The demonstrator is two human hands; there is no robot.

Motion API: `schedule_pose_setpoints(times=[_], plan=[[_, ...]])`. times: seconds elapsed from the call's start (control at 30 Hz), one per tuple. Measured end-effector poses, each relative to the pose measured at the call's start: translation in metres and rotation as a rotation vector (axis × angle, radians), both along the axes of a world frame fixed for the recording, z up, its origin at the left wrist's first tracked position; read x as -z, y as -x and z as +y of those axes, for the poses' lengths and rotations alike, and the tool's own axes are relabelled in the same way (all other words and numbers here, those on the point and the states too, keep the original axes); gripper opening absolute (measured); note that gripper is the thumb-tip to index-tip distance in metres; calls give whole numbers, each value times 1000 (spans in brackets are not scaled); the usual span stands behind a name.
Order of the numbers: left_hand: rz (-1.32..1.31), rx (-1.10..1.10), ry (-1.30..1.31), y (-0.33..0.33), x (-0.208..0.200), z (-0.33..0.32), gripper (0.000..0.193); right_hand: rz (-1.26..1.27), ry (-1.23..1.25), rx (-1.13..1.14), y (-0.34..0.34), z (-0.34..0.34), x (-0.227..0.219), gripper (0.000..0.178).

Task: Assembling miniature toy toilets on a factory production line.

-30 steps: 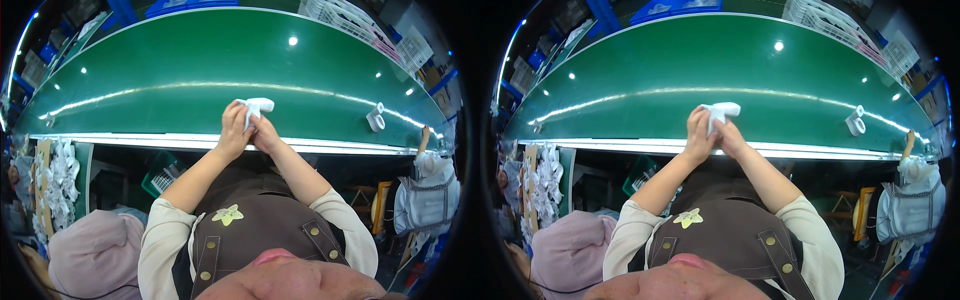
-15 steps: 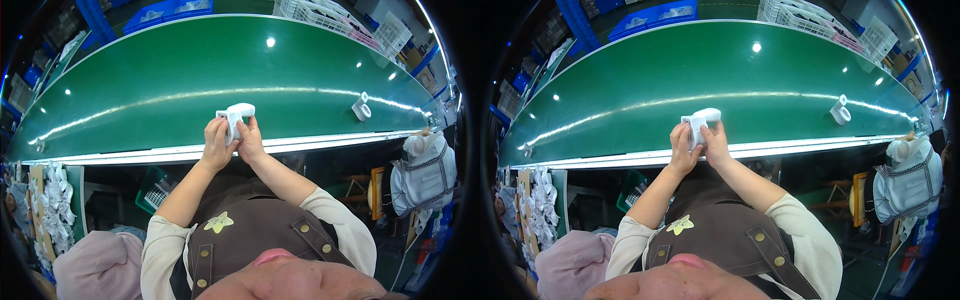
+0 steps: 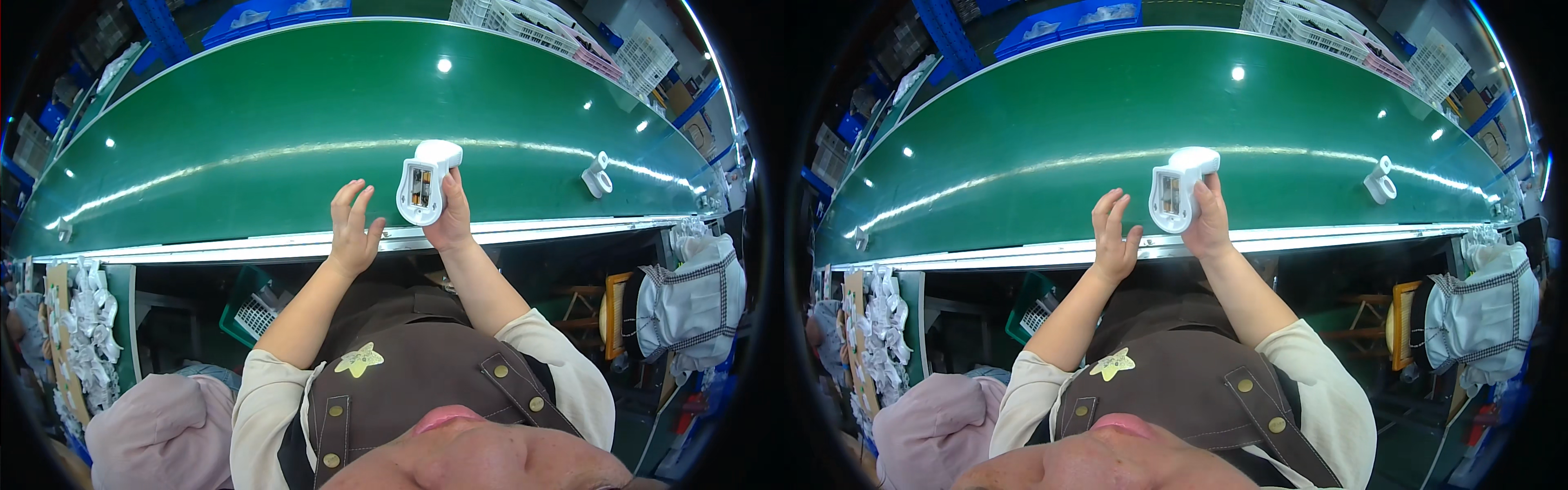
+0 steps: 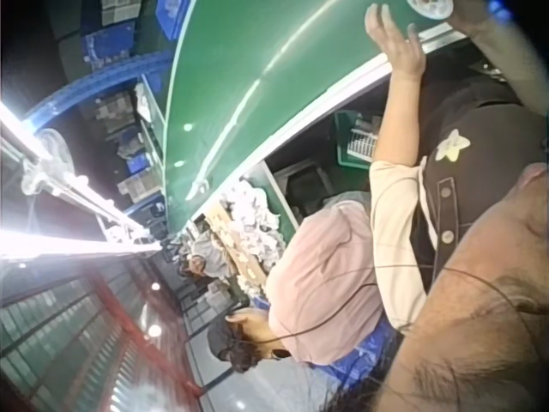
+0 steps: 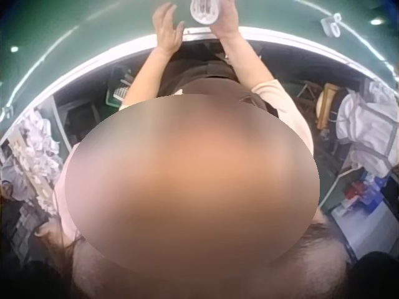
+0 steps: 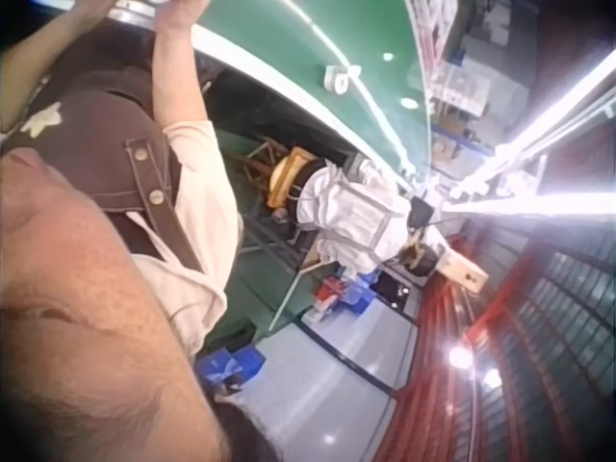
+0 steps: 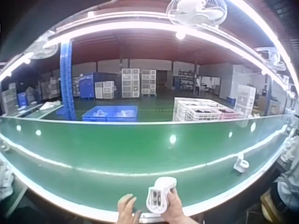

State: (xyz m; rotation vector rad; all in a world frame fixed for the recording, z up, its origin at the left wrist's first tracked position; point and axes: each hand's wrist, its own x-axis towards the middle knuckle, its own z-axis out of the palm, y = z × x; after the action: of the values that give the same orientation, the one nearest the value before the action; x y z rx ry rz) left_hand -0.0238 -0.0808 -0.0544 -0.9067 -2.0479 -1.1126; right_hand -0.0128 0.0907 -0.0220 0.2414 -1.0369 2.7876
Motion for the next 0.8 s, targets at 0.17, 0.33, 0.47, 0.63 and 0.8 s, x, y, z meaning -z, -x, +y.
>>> schedule_pose_setpoints(times=[0.17, 0.33, 0.47, 0.63, 0.8], plan=[[-9, -10, 3, 1, -2, 2, 47, -21, 27, -2, 0, 0, 2, 59], [-22, -19, 7, 1, -3, 4, 46, -25, 29, -31, 0, 3, 4, 57], [-17, -21, 3, 1, -2, 5, 46, -12, 39, -21, 1, 3, 8, 57], [-37, -25, -5, 1, -2, 4, 40, -44, 23, -15, 4, 3, 14, 57], [-53, -35, 3, 0, -3, 5, 39, -41, 28, -24, 5, 3, 15, 56]])
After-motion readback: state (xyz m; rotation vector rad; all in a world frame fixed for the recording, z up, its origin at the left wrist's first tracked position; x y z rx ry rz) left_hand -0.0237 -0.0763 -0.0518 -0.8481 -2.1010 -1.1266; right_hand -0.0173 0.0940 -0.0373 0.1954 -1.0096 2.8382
